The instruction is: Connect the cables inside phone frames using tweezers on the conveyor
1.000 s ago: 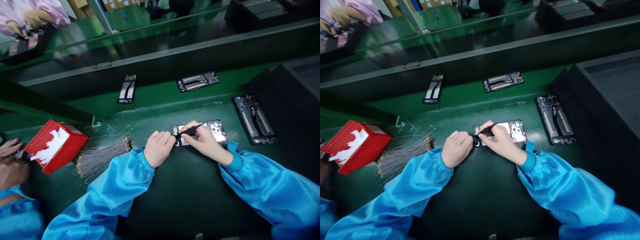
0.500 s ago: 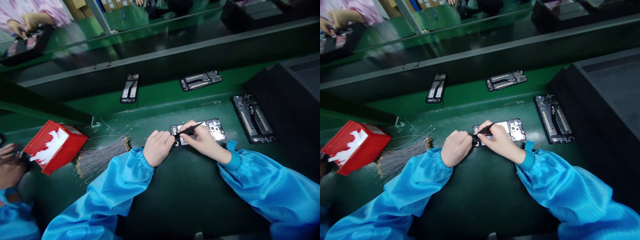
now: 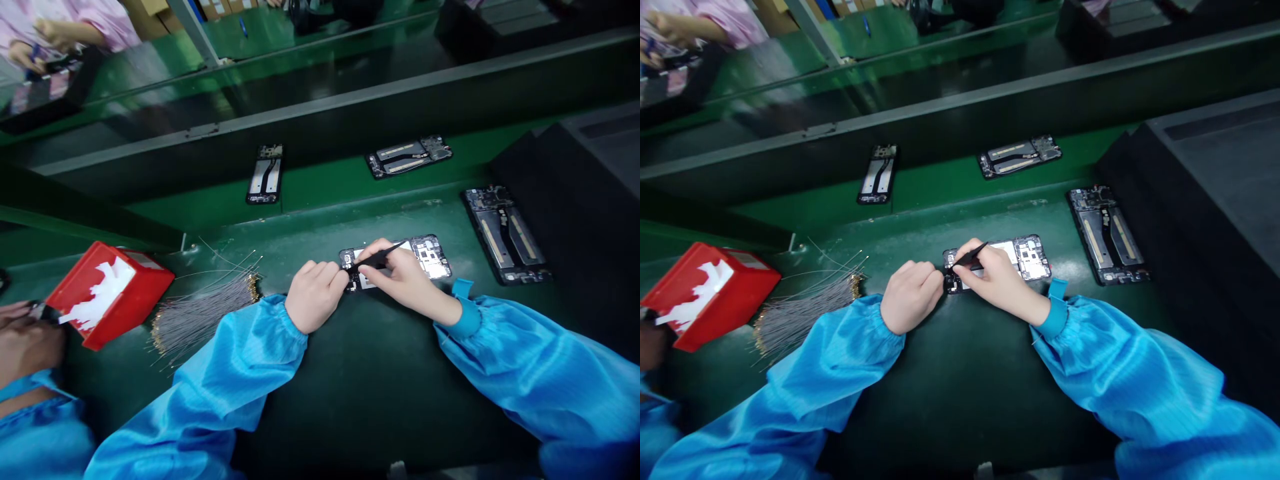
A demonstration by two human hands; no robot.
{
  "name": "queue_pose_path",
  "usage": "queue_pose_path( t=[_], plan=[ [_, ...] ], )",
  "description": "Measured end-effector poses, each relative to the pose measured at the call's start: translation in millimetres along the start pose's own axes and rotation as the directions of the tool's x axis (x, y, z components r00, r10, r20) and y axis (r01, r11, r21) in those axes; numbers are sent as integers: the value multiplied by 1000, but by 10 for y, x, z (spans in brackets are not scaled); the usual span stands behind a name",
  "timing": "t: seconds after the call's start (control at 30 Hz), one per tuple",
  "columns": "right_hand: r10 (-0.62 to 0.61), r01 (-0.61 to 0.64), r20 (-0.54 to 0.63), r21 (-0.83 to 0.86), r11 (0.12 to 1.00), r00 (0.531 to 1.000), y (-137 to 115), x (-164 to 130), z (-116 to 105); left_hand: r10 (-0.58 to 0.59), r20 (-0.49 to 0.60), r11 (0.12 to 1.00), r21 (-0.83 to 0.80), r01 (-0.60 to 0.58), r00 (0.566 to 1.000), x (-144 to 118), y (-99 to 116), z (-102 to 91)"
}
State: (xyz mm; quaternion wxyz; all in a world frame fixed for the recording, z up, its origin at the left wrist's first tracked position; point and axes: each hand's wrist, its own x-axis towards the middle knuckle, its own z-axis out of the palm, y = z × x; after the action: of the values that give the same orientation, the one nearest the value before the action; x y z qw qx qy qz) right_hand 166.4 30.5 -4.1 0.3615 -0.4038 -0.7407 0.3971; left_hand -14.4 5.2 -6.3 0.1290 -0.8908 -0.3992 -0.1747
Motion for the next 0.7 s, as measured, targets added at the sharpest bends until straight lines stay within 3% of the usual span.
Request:
queue_pose_path(
  t=[0.7],
  plan=[
    [-47, 47, 21, 13, 999, 999, -5, 6, 10, -20, 59, 996, -83, 25, 998, -9, -7, -6]
  ],
)
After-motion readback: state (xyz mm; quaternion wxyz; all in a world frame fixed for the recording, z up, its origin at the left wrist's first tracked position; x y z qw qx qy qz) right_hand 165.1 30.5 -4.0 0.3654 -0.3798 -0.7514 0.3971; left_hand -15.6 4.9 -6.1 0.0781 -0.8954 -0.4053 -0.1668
